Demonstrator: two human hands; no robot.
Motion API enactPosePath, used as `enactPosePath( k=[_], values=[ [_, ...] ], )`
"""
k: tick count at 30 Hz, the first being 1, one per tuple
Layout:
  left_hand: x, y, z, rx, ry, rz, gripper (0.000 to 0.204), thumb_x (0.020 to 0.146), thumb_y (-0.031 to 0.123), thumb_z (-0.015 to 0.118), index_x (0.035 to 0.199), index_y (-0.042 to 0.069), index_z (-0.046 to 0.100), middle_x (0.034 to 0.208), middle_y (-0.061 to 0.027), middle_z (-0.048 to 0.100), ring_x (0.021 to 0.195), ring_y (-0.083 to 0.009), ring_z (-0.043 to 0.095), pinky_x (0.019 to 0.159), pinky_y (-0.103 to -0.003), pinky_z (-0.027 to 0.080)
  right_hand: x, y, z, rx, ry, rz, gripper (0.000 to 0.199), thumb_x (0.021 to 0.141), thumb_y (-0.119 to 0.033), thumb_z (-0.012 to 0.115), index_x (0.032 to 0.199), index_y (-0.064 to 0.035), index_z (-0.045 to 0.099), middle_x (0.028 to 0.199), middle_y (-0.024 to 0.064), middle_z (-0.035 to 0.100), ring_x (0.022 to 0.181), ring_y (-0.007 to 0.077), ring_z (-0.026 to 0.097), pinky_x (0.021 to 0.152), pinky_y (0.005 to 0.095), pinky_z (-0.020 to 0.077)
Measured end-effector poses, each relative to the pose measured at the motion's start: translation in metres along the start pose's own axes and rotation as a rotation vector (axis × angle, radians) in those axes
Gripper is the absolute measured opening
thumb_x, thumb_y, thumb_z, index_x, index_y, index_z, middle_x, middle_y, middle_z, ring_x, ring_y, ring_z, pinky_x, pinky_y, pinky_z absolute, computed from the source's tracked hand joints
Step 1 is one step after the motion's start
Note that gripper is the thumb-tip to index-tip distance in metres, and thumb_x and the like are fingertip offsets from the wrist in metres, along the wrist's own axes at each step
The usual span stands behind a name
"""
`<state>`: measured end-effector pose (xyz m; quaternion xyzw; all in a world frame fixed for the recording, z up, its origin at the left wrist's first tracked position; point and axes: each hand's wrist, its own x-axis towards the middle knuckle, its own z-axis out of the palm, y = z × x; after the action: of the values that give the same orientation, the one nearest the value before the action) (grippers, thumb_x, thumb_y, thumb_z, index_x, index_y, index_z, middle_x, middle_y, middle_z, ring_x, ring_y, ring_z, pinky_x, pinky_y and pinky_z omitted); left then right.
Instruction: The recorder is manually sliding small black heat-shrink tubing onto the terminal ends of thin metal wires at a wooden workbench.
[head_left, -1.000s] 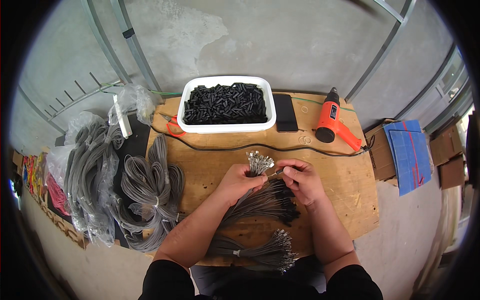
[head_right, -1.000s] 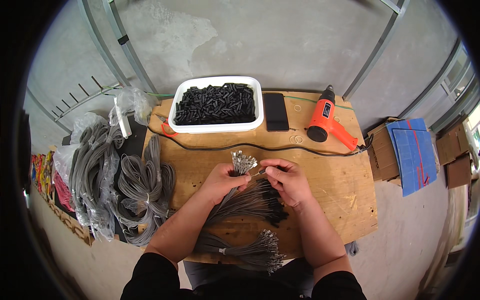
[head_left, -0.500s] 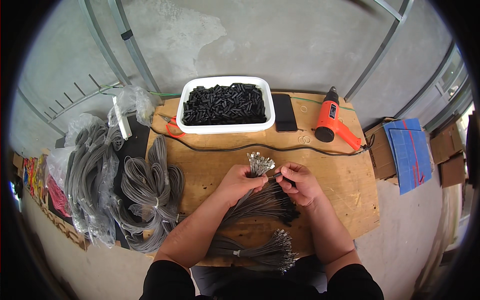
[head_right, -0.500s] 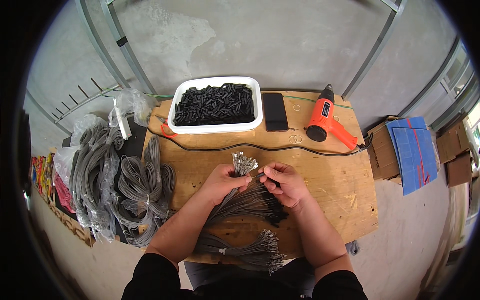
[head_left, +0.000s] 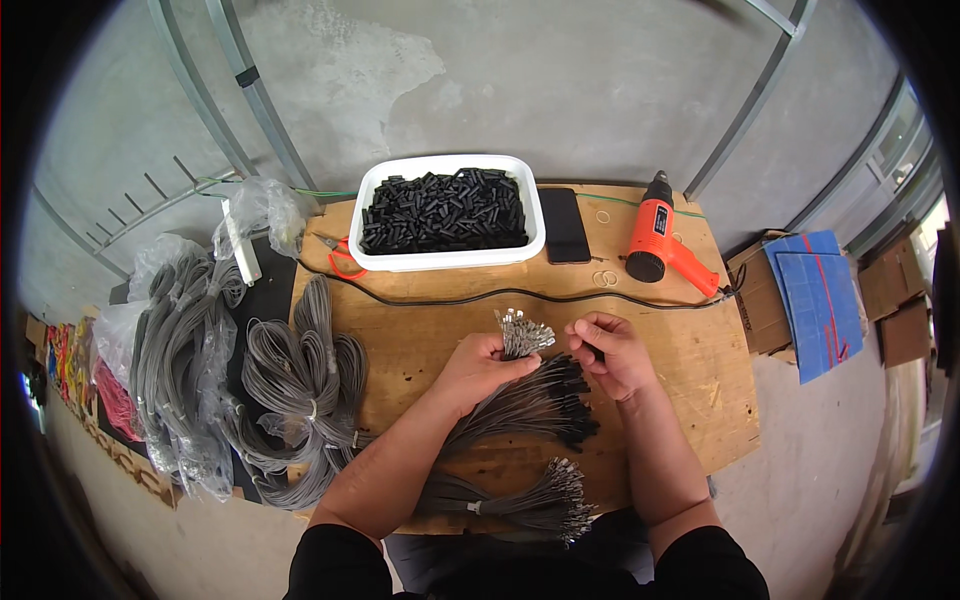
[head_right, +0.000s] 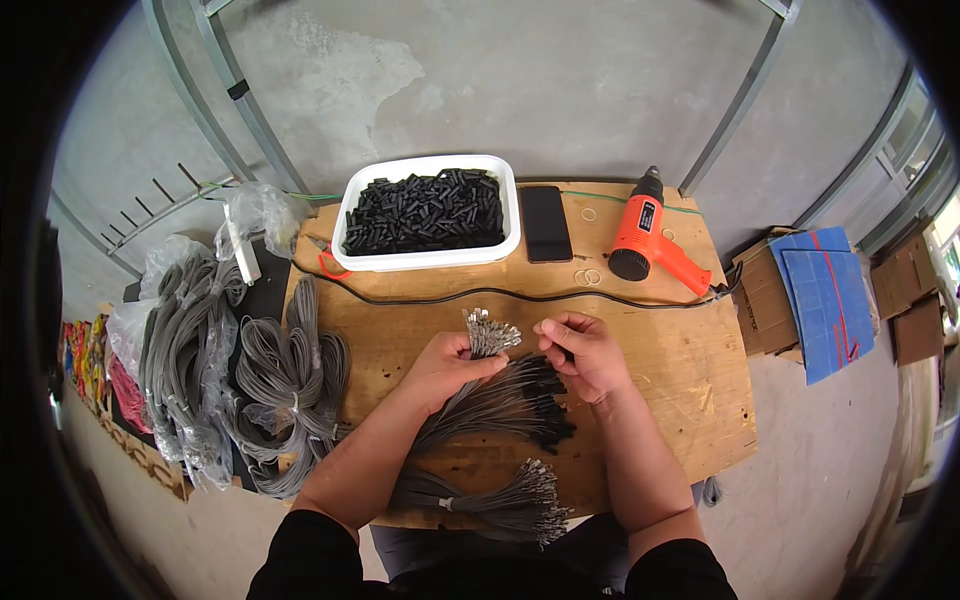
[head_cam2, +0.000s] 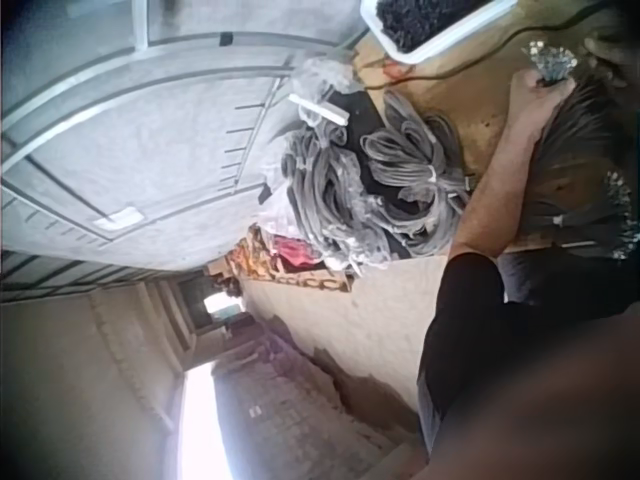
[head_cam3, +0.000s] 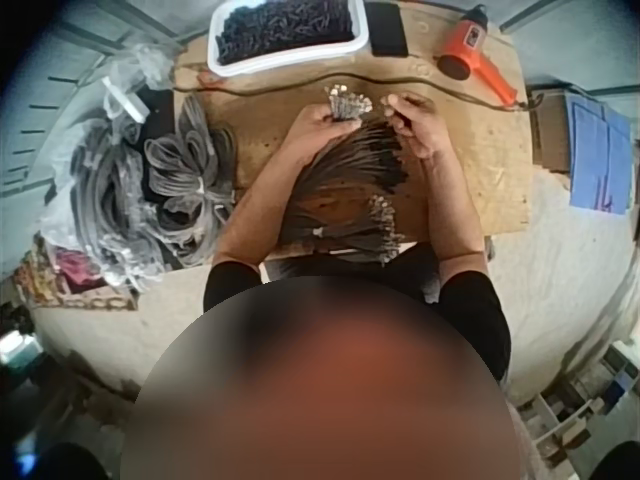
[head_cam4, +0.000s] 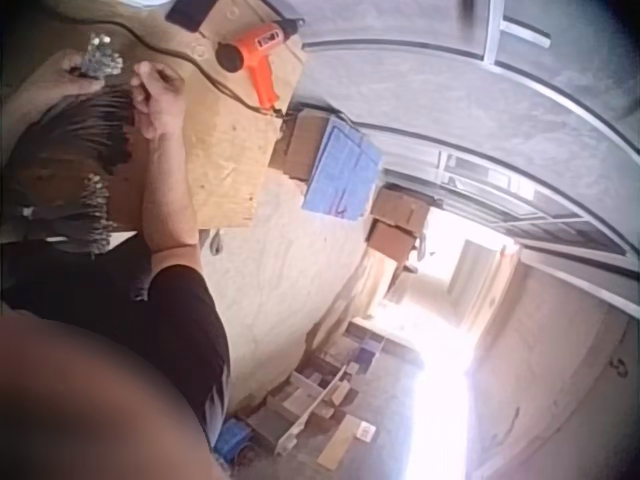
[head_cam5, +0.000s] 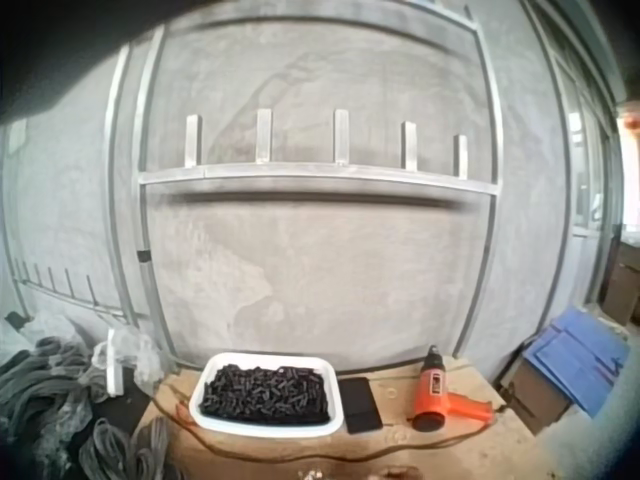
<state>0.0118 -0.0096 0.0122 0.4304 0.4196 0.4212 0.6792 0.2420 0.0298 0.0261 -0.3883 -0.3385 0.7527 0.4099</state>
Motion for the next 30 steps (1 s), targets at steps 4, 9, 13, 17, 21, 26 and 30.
enactPosePath(
  k=[4, 9, 13, 17, 21, 26, 30],
  values=[
    [0.005, -0.01, -0.008, 0.042, -0.01, -0.005, 0.023, 0.088, 0.014, 0.077, 0.104, -0.002, 0.073, 0.081, -0.0006, 0.068, 0.069, -0.0058, 0.057, 0.064, -0.022, 0.047, -0.004, 0.001, 0.013, -0.089, -0.009, -0.016, 0.016, 0.091, -0.012, 0.074, 0.099, 0.0002, 0.069, 0.077, 0.002, 0.065, 0.056, 0.005, 0.048, 0.047, 0.0169, 0.0331],
    [0.006, -0.013, -0.008, 0.041, -0.071, -0.001, 0.024, 0.089, 0.013, 0.076, 0.107, -0.003, 0.074, 0.082, -0.0013, 0.069, 0.07, -0.0063, 0.058, 0.065, -0.022, 0.048, -0.001, 0.014, 0.013, -0.153, -0.033, -0.057, 0.012, 0.088, -0.006, 0.075, 0.097, 0.0006, 0.069, 0.075, -0.001, 0.062, 0.057, 0.0032, 0.047, 0.049, 0.018, 0.0338],
    [0.005, -0.01, -0.007, -0.017, -0.074, -0.014, 0.023, 0.089, 0.013, 0.075, 0.107, -0.003, 0.073, 0.084, -0.0024, 0.069, 0.071, -0.0074, 0.059, 0.066, -0.023, 0.049, -0.001, 0.015, 0.011, -0.164, -0.031, -0.081, 0.008, 0.089, -0.003, 0.073, 0.095, 0.0006, 0.069, 0.074, -0.0009, 0.062, 0.057, 0.003, 0.047, 0.049, 0.0183, 0.0341],
    [0.002, -0.005, -0.005, -0.088, -0.006, -0.022, 0.018, 0.089, 0.007, 0.073, 0.104, -0.004, 0.07, 0.083, -0.0054, 0.067, 0.072, -0.0108, 0.061, 0.068, -0.026, 0.051, -0.005, 0.014, 0.019, -0.245, 0.0, -0.118, 0.004, 0.089, 0.0, 0.072, 0.092, 0.0007, 0.069, 0.072, -0.0015, 0.061, 0.056, 0.0026, 0.046, 0.049, 0.0189, 0.0342],
    [0.005, -0.008, -0.006, -0.049, -0.022, 0.029, 0.015, 0.09, 0.009, 0.073, 0.098, -0.003, 0.069, 0.082, -0.0034, 0.067, 0.07, -0.0085, 0.06, 0.065, -0.023, 0.05, -0.005, 0.02, 0.018, -0.288, -0.057, -0.124, 0.008, 0.094, -0.007, 0.067, 0.097, 0.0002, 0.069, 0.078, 0.0011, 0.063, 0.058, 0.0043, 0.047, 0.049, 0.0193, 0.0354],
    [0.004, -0.004, -0.004, -0.084, 0.016, 0.019, 0.011, 0.09, 0.006, 0.071, 0.097, -0.003, 0.068, 0.08, -0.0039, 0.065, 0.068, -0.0096, 0.058, 0.063, -0.025, 0.048, 0.006, 0.007, 0.003, 0.426, -0.05, 0.064, 0.03, 0.102, -0.019, 0.048, 0.12, 0.003, 0.058, 0.102, 0.0125, 0.06, 0.075, 0.0139, 0.052, 0.052, 0.0206, 0.0397],
    [0.002, 0.001, -0.001, -0.048, 0.034, -0.006, 0.009, 0.09, 0.004, 0.069, 0.096, -0.003, 0.066, 0.079, -0.0044, 0.063, 0.068, -0.0113, 0.057, 0.063, -0.027, 0.048, 0.012, 0.008, -0.005, 0.524, 0.036, 0.037, 0.029, 0.102, -0.01, 0.046, 0.126, 0.0033, 0.054, 0.105, 0.0132, 0.06, 0.075, 0.0132, 0.05, 0.053, 0.0192, 0.0402]
  ],
)
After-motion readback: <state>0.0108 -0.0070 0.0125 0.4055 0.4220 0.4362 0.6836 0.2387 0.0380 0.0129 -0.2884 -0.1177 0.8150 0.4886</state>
